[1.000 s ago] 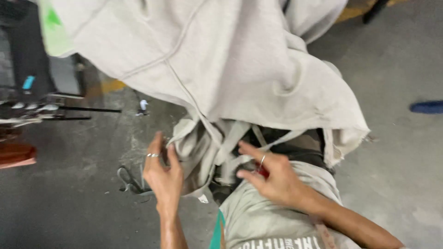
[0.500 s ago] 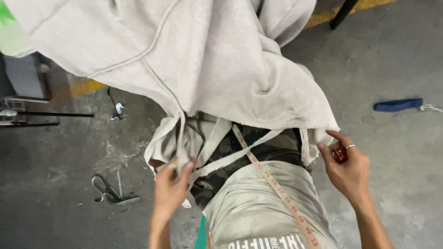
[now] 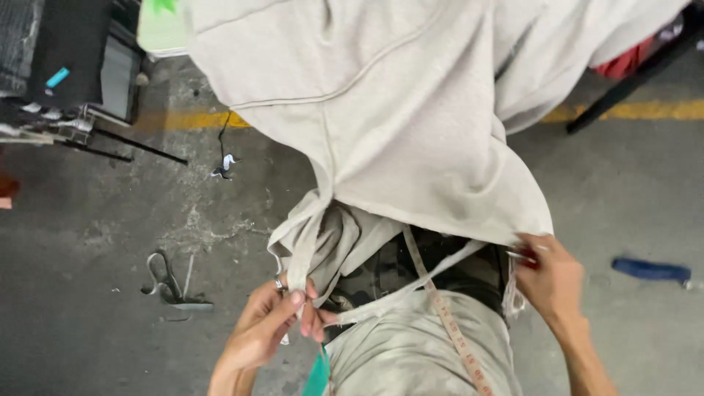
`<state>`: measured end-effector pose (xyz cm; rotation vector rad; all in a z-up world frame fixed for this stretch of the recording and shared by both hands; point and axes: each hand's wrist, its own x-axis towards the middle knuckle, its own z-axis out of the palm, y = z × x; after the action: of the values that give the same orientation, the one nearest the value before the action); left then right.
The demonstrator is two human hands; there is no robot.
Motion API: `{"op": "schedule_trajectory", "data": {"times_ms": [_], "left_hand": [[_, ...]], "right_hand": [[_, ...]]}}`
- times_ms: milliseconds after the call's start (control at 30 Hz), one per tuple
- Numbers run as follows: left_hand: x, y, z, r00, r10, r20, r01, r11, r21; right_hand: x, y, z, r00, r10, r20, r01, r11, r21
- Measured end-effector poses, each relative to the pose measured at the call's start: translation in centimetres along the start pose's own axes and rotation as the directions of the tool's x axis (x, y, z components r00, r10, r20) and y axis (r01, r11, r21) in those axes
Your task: The person uses a red utility knife to cut along the seam of a large piece of light-colored fabric held on their lap. They carefully guide the blade to separate the fabric layers while holding the material steady with their other hand.
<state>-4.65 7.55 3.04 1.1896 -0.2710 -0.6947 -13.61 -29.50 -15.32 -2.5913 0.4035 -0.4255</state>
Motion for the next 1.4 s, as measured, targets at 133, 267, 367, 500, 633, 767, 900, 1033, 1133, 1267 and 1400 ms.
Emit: {"op": "schedule_trajectory", "data": {"times_ms": [133, 267, 367, 500, 633, 767, 900, 1033, 1133, 1267, 1400], "left_hand": [[-1.6, 2.9, -1.2, 0.996, 0.048, -0.078, -0.056, 0.993, -0.107], [-4.2, 7.4, -2.0, 0.952, 0.305, 0.026, -0.265, 0.863, -0.43], [-4.8, 6.1, -3.2, 0.889, 0.458, 0.003, -0.453, 0.881, -0.137], [-3.7, -0.7, -4.6, 0.865, -0.366, -0.344, 0.498, 0.718, 0.486], [-2.9, -3.4, -4.2, 0.851, 0.068, -0.521, 0.459, 0.386, 0.8], [2.4, -1.6, -2.9, 0.814, 0.521, -0.256, 0.157, 0.227, 0.961], [10.7, -4.6, -4.3, 0.772, 0.618, -0.148, 0.14, 0.061, 0.988], [15.8, -10.0, -7.7, 0.808, 0.544, -0.226, 0.264, 0.01, 0.965], [15.4, -10.8, -7.5, 0.767, 0.593, -0.245, 0.234, 0.097, 0.967], [13.2, -8.8, -6.0, 0.716, 0.638, -0.284, 0.157, 0.249, 0.956], [12.7, -8.7, -4.8, 0.662, 0.73, -0.172, 0.13, 0.115, 0.985]], "right_hand": [[-0.3, -4.8, -9.9, 0.961, 0.246, -0.13, -0.172, 0.893, 0.416], [-0.4, -6.4, -13.0, 0.905, -0.416, 0.09, 0.293, 0.762, 0.577], [-2.1, -10.2, -11.1, 0.861, -0.163, 0.482, -0.089, 0.884, 0.459], [-2.4, -5.8, -5.7, 0.59, 0.373, 0.717, -0.204, 0.927, -0.314], [-0.2, -12.2, -5.6, 0.967, -0.182, 0.177, 0.109, 0.927, 0.358], [4.4, -18.7, -0.8, 0.968, -0.243, 0.07, 0.196, 0.896, 0.399], [7.9, -21.7, 3.6, 0.946, -0.302, -0.118, 0.324, 0.879, 0.349], [7.4, -20.9, 6.6, 0.957, -0.276, -0.083, 0.284, 0.954, 0.095], [7.4, -21.4, 6.1, 0.971, -0.137, 0.196, 0.144, 0.989, -0.02], [6.8, -19.1, 7.6, 0.965, -0.132, 0.228, 0.161, 0.98, -0.115], [6.6, -16.8, 6.7, 0.971, -0.238, -0.011, 0.238, 0.968, 0.077]]}}
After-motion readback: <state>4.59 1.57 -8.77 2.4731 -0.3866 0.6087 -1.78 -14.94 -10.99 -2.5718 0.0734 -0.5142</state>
